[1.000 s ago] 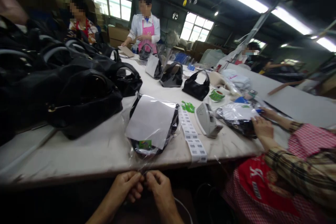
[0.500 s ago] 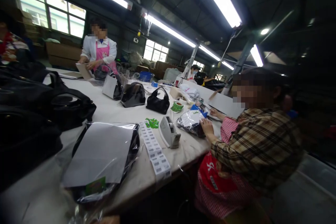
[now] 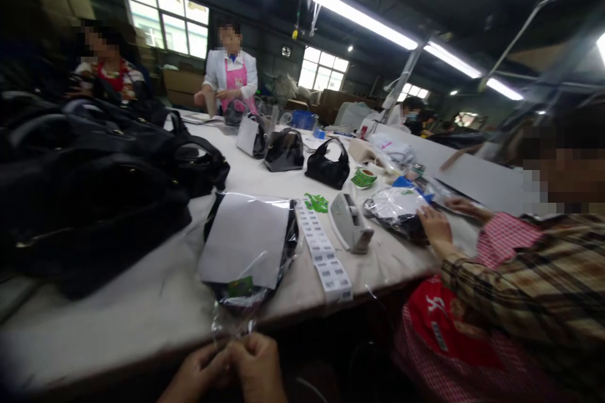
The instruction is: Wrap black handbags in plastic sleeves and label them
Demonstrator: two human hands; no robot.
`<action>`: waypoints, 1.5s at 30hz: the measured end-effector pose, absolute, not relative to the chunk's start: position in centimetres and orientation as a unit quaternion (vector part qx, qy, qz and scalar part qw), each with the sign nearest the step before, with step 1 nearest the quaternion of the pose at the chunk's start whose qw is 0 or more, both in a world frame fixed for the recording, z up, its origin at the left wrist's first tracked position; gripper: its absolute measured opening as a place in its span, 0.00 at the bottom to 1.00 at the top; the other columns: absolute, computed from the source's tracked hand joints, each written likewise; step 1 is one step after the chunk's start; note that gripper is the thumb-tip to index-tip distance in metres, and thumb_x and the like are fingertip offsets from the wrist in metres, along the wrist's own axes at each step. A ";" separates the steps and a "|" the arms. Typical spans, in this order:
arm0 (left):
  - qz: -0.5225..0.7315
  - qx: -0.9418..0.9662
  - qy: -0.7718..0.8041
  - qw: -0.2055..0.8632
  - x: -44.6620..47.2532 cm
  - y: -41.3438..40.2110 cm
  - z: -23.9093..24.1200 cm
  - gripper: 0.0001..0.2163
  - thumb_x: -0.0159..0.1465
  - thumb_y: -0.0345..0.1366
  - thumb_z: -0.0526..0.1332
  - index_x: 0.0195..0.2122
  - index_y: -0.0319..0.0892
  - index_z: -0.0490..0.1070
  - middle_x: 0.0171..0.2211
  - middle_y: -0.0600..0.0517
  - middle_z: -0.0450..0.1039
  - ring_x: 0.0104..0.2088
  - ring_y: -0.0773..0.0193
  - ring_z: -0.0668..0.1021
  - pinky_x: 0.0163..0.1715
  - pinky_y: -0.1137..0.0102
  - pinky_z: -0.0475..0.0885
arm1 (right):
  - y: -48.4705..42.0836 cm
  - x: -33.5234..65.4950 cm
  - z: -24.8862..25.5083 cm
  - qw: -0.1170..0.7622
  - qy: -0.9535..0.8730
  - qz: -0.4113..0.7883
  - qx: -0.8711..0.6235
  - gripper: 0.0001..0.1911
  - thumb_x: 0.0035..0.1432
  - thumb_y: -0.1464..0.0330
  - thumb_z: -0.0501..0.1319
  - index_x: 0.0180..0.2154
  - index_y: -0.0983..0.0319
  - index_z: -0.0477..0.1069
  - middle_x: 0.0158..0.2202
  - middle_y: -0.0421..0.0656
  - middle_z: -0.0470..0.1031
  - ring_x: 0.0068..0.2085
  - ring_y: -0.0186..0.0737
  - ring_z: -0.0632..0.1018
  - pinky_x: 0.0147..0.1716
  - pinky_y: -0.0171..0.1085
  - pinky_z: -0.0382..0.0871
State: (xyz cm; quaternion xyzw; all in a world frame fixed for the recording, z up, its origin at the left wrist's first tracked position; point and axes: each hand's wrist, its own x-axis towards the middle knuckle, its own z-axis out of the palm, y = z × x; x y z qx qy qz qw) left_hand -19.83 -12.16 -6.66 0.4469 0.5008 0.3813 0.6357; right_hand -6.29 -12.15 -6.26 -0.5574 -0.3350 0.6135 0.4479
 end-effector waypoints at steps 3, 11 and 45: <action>0.395 0.395 0.491 0.669 -18.9 -12.2 -6.4 0.36 0.40 0.69 0.68 0.34 0.37 0.82 0.28 0.47 0.80 0.32 0.56 0.78 0.34 0.69 0.74 | -12.5 -5.7 -6.7 0.440 -0.368 0.617 -0.539 0.27 0.34 0.50 0.75 0.25 0.67 0.76 0.21 0.42 0.76 0.22 0.34 0.74 0.25 0.33 0.70; 0.448 0.312 0.499 0.673 -16.3 -12.9 -6.2 0.36 0.42 0.67 0.68 0.31 0.32 0.81 0.17 0.53 0.68 0.17 0.72 0.62 0.17 0.75 0.57 | -13.1 -5.1 -5.7 0.403 -0.412 0.607 -0.547 0.32 0.39 0.41 0.70 0.21 0.65 0.72 0.19 0.42 0.73 0.20 0.35 0.72 0.23 0.33 0.67; 0.418 0.374 0.520 0.644 -16.5 -12.6 -6.7 0.34 0.46 0.71 0.62 0.25 0.38 0.76 0.17 0.50 0.74 0.20 0.62 0.73 0.27 0.70 0.67 | -8.8 -0.6 2.8 0.423 -0.766 0.203 -0.439 0.11 0.66 0.64 0.59 0.41 0.58 0.79 0.34 0.46 0.81 0.35 0.41 0.81 0.37 0.37 0.75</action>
